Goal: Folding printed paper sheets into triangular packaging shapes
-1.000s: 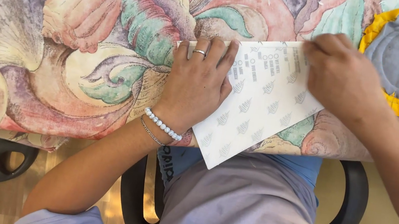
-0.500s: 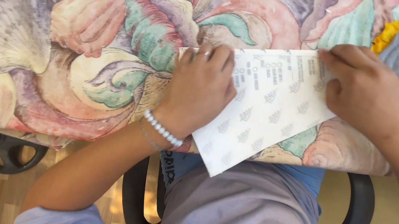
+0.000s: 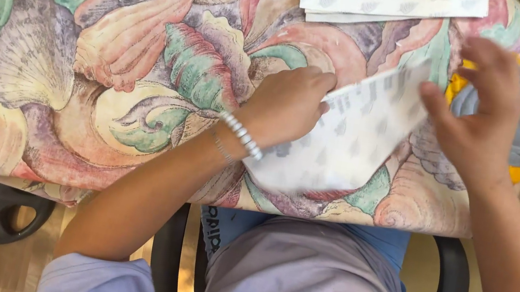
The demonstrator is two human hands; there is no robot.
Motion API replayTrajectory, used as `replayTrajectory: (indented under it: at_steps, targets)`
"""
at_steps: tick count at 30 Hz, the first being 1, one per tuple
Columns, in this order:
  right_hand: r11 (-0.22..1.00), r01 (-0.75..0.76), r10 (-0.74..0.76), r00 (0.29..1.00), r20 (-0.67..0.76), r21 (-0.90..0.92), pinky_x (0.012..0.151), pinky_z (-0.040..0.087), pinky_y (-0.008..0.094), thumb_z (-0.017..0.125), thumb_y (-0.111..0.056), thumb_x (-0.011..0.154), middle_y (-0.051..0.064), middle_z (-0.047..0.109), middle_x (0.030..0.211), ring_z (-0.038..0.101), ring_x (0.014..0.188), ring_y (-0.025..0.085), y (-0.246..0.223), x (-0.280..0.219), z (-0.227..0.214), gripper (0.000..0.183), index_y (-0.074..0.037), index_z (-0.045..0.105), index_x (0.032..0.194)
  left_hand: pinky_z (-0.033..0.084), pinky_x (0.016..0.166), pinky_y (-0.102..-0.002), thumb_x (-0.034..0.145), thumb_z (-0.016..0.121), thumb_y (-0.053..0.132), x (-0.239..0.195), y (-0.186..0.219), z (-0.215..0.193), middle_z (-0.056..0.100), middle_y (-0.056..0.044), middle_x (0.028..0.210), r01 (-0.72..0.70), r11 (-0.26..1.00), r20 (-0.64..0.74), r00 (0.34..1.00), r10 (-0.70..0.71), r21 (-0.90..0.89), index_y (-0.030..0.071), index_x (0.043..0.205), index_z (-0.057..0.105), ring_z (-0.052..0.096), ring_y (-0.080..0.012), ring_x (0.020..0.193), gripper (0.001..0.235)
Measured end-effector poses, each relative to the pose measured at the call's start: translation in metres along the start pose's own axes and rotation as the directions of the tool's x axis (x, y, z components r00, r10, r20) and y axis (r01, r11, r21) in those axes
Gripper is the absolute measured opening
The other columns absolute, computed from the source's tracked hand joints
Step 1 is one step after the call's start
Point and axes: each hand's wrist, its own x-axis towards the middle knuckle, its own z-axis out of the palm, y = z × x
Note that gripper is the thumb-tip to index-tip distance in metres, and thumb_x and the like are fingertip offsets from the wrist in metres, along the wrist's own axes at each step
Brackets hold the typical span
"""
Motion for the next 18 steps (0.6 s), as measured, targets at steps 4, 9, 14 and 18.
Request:
replayTrajectory:
  at_steps: [4,9,14,18]
  targets:
    - [0.744,-0.008,0.039,0.999,-0.031,0.668,0.109,0.042,0.038,0.052,-0.033,0.108,0.009,0.026,0.174,0.050,0.121,0.028,0.048,-0.001,0.019,0.036,-0.006,0.040,0.128,0.050,0.058,-0.030,0.107,0.048,0.023,-0.040,0.001,-0.020,0.062,-0.012,0.103,-0.283,0.925,-0.459,0.877,0.142,-0.255,0.003,0.113,0.053,0.063,-0.0211,0.074,0.021]
    - [0.658,-0.102,-0.056,0.981,0.184,0.746,0.114,0.053,0.040,0.069,-0.009,0.097,0.016,0.060,0.139,0.060,0.133,0.026,-0.026,0.035,0.015,0.057,0.001,0.044,0.147,0.041,0.057,-0.033,0.110,0.049,0.024,-0.059,-0.002,-0.019,0.059,-0.006,0.087,-0.382,0.844,-0.720,0.694,-0.005,-0.375,-0.001,0.118,0.048,0.055,-0.0166,0.066,0.026]
    - [0.874,-0.149,0.130,0.989,0.072,0.462,0.086,0.057,0.032,0.080,-0.006,0.107,0.012,0.071,0.117,0.066,0.108,0.019,-0.046,0.034,0.020,0.020,0.003,0.069,0.120,0.056,0.058,-0.025,0.106,0.053,0.038,-0.055,-0.010,-0.010,0.073,-0.005,0.095,-0.364,0.788,-0.709,0.694,-0.125,-0.496,0.005,0.124,0.057,0.073,-0.0157,0.076,0.037]
    - [0.859,-0.215,0.204,0.976,0.074,0.464,0.082,0.053,0.027,0.086,-0.011,0.103,0.006,0.070,0.111,0.061,0.101,0.011,-0.049,0.033,0.020,0.022,-0.001,0.070,0.115,0.050,0.059,-0.029,0.107,0.051,0.035,-0.055,-0.008,-0.011,0.072,-0.004,0.091,-0.360,0.810,-0.738,0.663,-0.126,-0.462,0.004,0.115,0.059,0.070,-0.0159,0.072,0.034]
